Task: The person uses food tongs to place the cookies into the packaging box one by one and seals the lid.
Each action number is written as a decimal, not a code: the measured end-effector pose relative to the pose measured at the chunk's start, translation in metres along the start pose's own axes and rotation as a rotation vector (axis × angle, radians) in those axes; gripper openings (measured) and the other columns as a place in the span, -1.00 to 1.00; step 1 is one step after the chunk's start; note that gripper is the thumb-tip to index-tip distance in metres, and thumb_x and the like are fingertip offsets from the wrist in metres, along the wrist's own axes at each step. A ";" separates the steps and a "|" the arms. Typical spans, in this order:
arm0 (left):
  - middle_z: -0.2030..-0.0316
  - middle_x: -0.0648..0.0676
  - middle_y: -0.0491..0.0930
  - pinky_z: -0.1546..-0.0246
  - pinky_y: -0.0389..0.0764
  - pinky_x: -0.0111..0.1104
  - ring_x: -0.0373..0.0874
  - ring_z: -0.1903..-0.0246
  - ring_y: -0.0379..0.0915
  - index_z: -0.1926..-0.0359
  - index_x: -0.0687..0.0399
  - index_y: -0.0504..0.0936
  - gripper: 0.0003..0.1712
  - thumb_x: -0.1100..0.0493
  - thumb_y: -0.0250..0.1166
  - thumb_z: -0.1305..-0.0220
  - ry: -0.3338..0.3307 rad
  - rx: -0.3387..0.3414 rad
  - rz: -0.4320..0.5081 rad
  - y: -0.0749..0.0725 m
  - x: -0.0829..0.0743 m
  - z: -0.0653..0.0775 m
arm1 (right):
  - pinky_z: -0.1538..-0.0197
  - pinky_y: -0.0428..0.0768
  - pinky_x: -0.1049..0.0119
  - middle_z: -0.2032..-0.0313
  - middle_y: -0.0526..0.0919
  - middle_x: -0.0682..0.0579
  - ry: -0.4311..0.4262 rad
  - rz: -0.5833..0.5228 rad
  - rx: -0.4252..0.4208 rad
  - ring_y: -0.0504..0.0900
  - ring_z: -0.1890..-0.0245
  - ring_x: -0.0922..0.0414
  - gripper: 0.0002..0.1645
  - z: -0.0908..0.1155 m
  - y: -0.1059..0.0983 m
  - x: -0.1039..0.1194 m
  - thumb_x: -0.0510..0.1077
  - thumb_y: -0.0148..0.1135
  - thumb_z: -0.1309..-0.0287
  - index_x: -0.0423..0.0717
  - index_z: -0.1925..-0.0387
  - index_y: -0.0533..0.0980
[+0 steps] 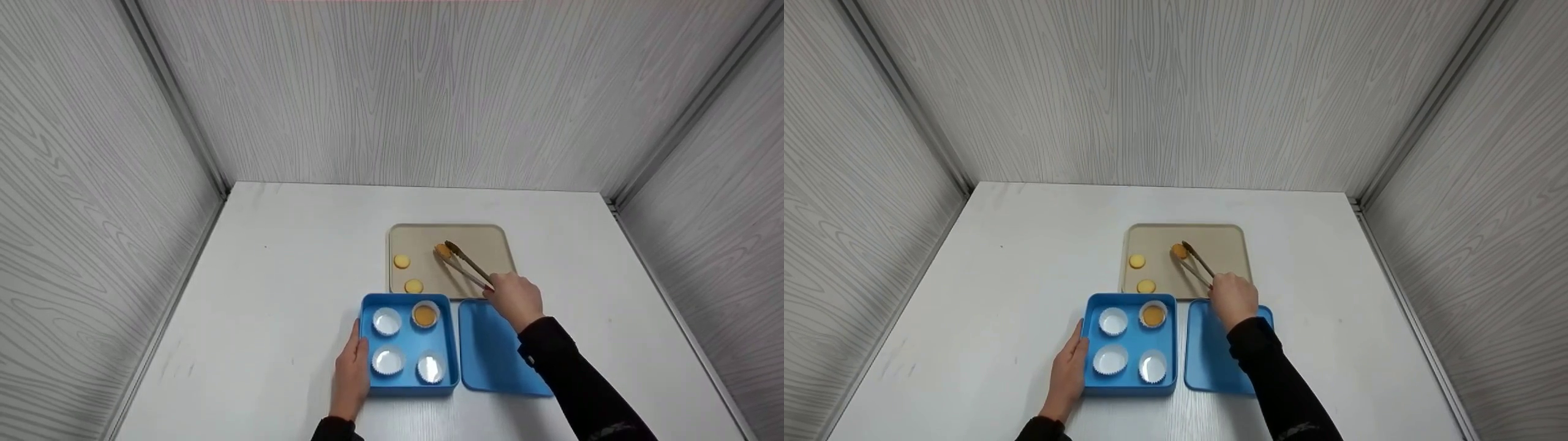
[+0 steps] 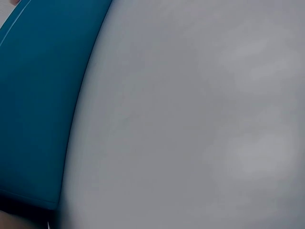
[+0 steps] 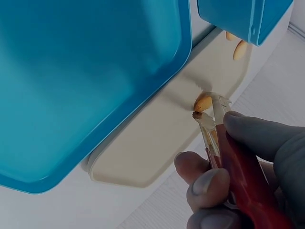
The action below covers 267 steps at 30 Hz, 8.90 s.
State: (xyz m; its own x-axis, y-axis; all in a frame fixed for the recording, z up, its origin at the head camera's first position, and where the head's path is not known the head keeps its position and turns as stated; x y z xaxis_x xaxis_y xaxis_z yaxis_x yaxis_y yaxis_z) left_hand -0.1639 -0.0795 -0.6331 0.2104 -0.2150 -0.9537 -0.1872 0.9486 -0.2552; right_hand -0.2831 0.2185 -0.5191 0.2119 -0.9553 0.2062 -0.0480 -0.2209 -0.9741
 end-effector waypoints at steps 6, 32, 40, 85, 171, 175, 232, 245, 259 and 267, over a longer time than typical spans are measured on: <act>-0.55 0.07 0.17 -0.53 0.11 0.01 0.04 -0.55 0.01 -0.60 0.12 0.13 -0.36 0.01 -0.07 -0.65 0.035 -0.011 0.001 -0.001 0.001 0.000 | 0.43 0.66 -0.02 0.44 0.73 -0.12 -0.024 0.014 -0.050 0.69 0.47 -0.11 -0.88 0.004 -0.001 -0.002 -0.17 0.45 -0.18 -0.16 0.37 0.69; -0.56 0.06 0.16 -0.52 0.13 0.04 0.05 -0.56 0.01 -0.60 0.08 0.12 -0.35 -0.02 -0.08 -0.65 0.003 -0.008 -0.013 0.000 0.002 0.000 | 0.45 0.66 0.00 0.48 0.71 -0.10 -0.073 0.080 -0.135 0.68 0.49 -0.09 -0.92 0.018 0.001 -0.008 -0.22 0.45 -0.18 -0.15 0.37 0.68; -0.55 0.09 0.16 -0.51 0.14 0.05 0.07 -0.55 0.02 -0.60 0.11 0.12 -0.36 0.00 -0.07 -0.65 0.025 -0.012 0.011 0.000 0.002 0.001 | 0.54 0.60 0.00 0.53 0.68 -0.12 -0.106 0.073 -0.178 0.66 0.53 -0.11 -0.89 0.027 -0.004 -0.010 -0.23 0.45 -0.17 -0.13 0.40 0.64; -0.57 0.09 0.12 -0.53 0.10 0.03 0.06 -0.57 -0.04 -0.61 0.10 0.10 -0.36 0.00 -0.09 -0.65 -0.022 0.001 0.000 0.001 0.000 0.000 | 0.70 0.46 0.33 0.59 0.69 -0.02 -0.293 0.094 -0.404 0.59 0.70 0.09 -0.65 0.086 -0.049 0.023 -0.24 0.55 -0.06 -0.18 0.09 0.68; -0.56 0.16 0.14 -0.52 0.12 0.05 0.10 -0.55 0.00 -0.59 0.21 0.10 -0.36 0.04 -0.10 -0.66 0.063 0.008 -0.059 -0.002 0.000 0.000 | 0.68 0.19 0.54 0.65 0.56 0.10 -0.467 0.147 -0.095 0.24 0.74 0.32 -0.68 0.119 0.000 0.070 -0.05 0.44 -0.22 -0.04 0.01 0.66; -0.56 0.16 0.14 -0.52 0.12 0.03 0.10 -0.55 0.00 -0.59 0.22 0.09 -0.36 0.07 -0.10 -0.66 0.067 0.008 -0.062 -0.001 0.001 0.000 | 0.69 0.18 0.52 0.67 0.52 0.10 -0.472 0.157 -0.108 0.27 0.75 0.30 -0.69 0.118 0.002 0.070 -0.06 0.45 -0.22 -0.04 0.04 0.65; -0.57 0.20 0.09 -0.53 0.10 0.05 0.13 -0.56 -0.04 -0.59 0.26 0.06 -0.36 0.09 -0.12 -0.67 0.066 0.018 -0.047 0.000 0.000 0.000 | 0.69 0.18 0.49 0.65 0.53 0.11 -0.410 0.123 -0.254 0.36 0.74 0.26 -0.59 0.110 -0.025 0.056 -0.04 0.55 -0.09 -0.06 0.04 0.65; -0.56 0.19 0.13 -0.52 0.11 0.04 0.11 -0.55 -0.01 -0.59 0.26 0.08 -0.37 0.09 -0.11 -0.66 0.073 0.013 -0.060 -0.001 0.000 0.000 | 0.68 0.37 0.39 0.64 0.59 0.09 -0.350 0.109 -0.256 0.52 0.68 0.16 -0.60 0.084 -0.035 0.036 -0.05 0.54 -0.11 -0.12 0.06 0.64; -0.56 0.17 0.12 -0.52 0.13 0.04 0.09 -0.56 -0.01 -0.59 0.24 0.08 -0.36 0.08 -0.10 -0.66 0.046 0.014 -0.066 0.000 -0.001 0.000 | 0.59 0.53 0.27 0.55 0.68 0.03 -0.251 0.077 -0.088 0.58 0.62 0.12 -0.76 0.058 -0.031 0.028 -0.08 0.52 -0.14 -0.08 0.25 0.62; -0.57 0.11 0.11 -0.52 0.13 0.03 0.05 -0.56 -0.02 -0.60 0.18 0.07 -0.34 0.02 -0.11 -0.66 0.024 0.023 -0.044 -0.001 -0.001 -0.001 | 0.51 0.63 0.22 0.51 0.72 0.01 -0.231 0.071 -0.004 0.65 0.56 0.09 -0.79 0.044 -0.028 0.023 -0.07 0.52 -0.14 -0.06 0.30 0.65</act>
State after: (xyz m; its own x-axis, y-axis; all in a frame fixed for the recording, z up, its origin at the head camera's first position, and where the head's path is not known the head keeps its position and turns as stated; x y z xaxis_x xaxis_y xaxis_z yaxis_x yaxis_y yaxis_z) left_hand -0.1647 -0.0803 -0.6323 0.1950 -0.2618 -0.9452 -0.1558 0.9432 -0.2933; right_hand -0.2335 0.2110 -0.4909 0.4253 -0.8983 0.1105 -0.0743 -0.1564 -0.9849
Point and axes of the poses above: each hand's wrist, its own z-axis away from the middle knuckle, its own y-axis out of the palm, x = y × z, the point moved 3 cm from there along -z, towards the middle knuckle
